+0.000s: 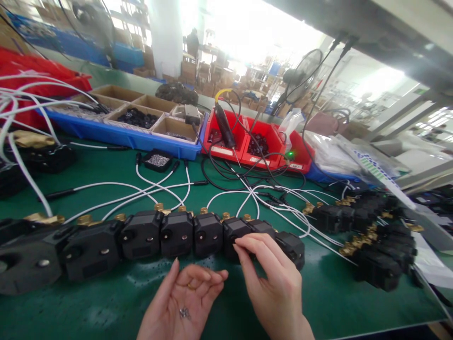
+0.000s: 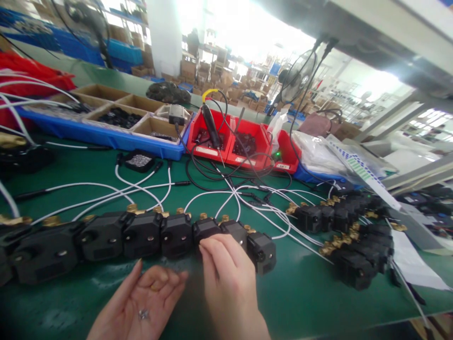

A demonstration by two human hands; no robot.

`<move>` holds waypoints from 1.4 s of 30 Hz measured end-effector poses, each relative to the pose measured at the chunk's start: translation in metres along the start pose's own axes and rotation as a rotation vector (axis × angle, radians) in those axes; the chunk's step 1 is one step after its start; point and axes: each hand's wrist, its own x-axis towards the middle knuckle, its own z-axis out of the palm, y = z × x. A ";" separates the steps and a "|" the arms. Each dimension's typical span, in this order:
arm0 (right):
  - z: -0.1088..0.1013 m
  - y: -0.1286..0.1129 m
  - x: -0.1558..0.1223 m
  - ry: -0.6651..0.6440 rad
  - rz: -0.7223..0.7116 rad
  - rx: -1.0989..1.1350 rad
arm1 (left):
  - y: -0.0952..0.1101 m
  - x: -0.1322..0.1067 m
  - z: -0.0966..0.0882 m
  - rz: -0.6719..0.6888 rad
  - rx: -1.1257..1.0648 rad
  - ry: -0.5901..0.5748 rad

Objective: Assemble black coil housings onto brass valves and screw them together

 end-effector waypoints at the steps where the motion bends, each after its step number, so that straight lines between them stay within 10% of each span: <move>1: 0.000 0.000 0.000 -0.001 -0.003 -0.003 | 0.000 0.000 0.000 0.000 0.001 0.002; 21: -0.009 -0.006 -0.003 0.090 0.089 0.044 | 0.001 -0.003 0.003 0.013 0.026 0.005; 27: 0.014 -0.030 -0.042 -0.195 -0.079 0.281 | -0.002 -0.004 0.011 -0.045 0.099 0.013; 33: 0.021 -0.050 -0.048 -0.098 0.038 0.380 | -0.004 -0.006 0.011 -0.022 0.061 -0.018; 42: 0.016 -0.043 -0.063 -0.284 -0.018 0.138 | -0.009 -0.007 0.008 0.049 0.138 -0.004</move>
